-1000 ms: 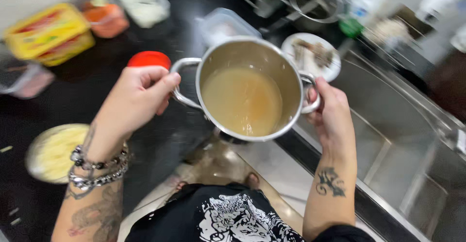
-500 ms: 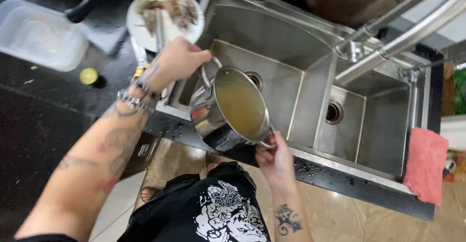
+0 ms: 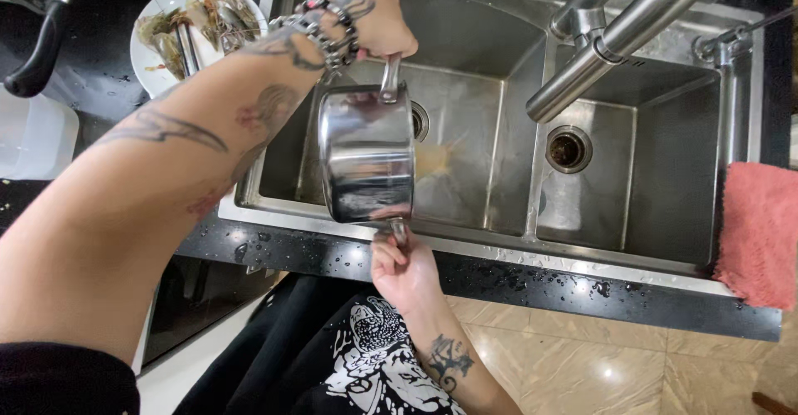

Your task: The person picks shrimp shells and heads from a plate into a plastic bag using chopsticks, rinses the bag under the tap, and places it in the freezer. They then take a metal pot, add shrimp from a packaged bag into a pan of simmering broth on the induction cooktop, and stir the shrimp with chopsticks.

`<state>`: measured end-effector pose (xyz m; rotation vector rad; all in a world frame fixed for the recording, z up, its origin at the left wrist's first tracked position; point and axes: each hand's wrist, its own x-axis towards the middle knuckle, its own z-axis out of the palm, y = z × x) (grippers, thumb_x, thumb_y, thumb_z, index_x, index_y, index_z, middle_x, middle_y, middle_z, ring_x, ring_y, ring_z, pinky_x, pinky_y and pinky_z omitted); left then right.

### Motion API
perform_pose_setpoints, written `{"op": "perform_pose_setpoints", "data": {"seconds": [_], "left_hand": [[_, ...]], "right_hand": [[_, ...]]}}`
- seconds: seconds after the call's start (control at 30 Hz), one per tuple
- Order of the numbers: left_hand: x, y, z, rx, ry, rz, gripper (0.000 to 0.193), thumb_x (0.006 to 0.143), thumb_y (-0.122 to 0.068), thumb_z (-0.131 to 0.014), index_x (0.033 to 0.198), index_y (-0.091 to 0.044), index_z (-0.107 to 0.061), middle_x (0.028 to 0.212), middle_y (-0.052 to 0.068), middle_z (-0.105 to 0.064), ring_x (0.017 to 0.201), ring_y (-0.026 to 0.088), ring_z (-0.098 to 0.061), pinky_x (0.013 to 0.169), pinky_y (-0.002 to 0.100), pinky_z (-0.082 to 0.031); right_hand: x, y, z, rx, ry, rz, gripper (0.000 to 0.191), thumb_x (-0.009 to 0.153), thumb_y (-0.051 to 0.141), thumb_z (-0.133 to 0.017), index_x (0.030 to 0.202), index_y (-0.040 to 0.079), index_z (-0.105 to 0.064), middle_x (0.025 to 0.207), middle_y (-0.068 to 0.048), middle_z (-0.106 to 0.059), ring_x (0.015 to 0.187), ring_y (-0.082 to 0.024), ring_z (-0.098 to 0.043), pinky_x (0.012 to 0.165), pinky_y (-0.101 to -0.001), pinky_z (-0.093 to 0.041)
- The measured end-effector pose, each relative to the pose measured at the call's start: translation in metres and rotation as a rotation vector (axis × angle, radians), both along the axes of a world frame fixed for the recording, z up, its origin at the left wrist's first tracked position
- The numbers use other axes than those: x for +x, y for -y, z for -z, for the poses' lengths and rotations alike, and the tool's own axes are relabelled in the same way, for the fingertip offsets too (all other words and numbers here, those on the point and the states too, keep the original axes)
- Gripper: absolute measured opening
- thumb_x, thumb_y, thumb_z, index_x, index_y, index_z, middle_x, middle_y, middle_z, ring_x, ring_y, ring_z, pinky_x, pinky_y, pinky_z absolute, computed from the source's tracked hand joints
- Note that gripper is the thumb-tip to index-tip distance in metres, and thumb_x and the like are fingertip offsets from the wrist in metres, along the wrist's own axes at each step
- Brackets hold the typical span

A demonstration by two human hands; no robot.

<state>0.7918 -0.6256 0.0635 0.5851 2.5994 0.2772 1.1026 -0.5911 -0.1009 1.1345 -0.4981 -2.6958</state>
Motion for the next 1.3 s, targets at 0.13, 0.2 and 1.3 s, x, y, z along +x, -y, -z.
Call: {"op": "perform_pose_setpoints", "data": {"seconds": [0.13,0.2,1.3], "left_hand": [[-0.011,-0.028,0.015,-0.083,-0.027,0.067,0.028,0.073,-0.035,-0.071,0.068,-0.008,-0.076,0.058,0.009,-0.065,0.053,0.022,-0.064,0.053,0.039,-0.052],[-0.015,-0.041,0.021,-0.102,-0.019,0.084,0.028,0.074,-0.035,-0.070,0.068,-0.008,-0.076,0.058,0.009,-0.065,0.053,0.022,-0.064,0.053,0.039,-0.052],[0.061,0.141,0.139,0.195,-0.071,-0.388,0.031,0.086,-0.034,-0.070,0.091,-0.005,-0.080,0.094,0.025,-0.073,0.094,0.041,-0.072,0.087,0.046,-0.058]], "right_hand": [[-0.007,0.009,-0.002,-0.189,-0.007,0.018,0.019,0.094,0.005,-0.044,0.075,0.001,-0.047,0.067,-0.003,-0.041,0.045,-0.007,-0.031,0.039,-0.0218,-0.020],[-0.011,0.010,-0.005,-0.276,-0.023,0.015,0.017,0.090,0.002,-0.044,0.074,0.002,-0.045,0.066,-0.002,-0.038,0.044,-0.006,-0.029,0.039,-0.0218,-0.019],[-0.123,-0.182,0.032,1.714,-0.175,-0.988,0.041,0.109,0.037,-0.040,0.096,0.002,-0.058,0.072,-0.011,-0.060,0.052,-0.015,-0.056,0.043,-0.0273,-0.043]]}}
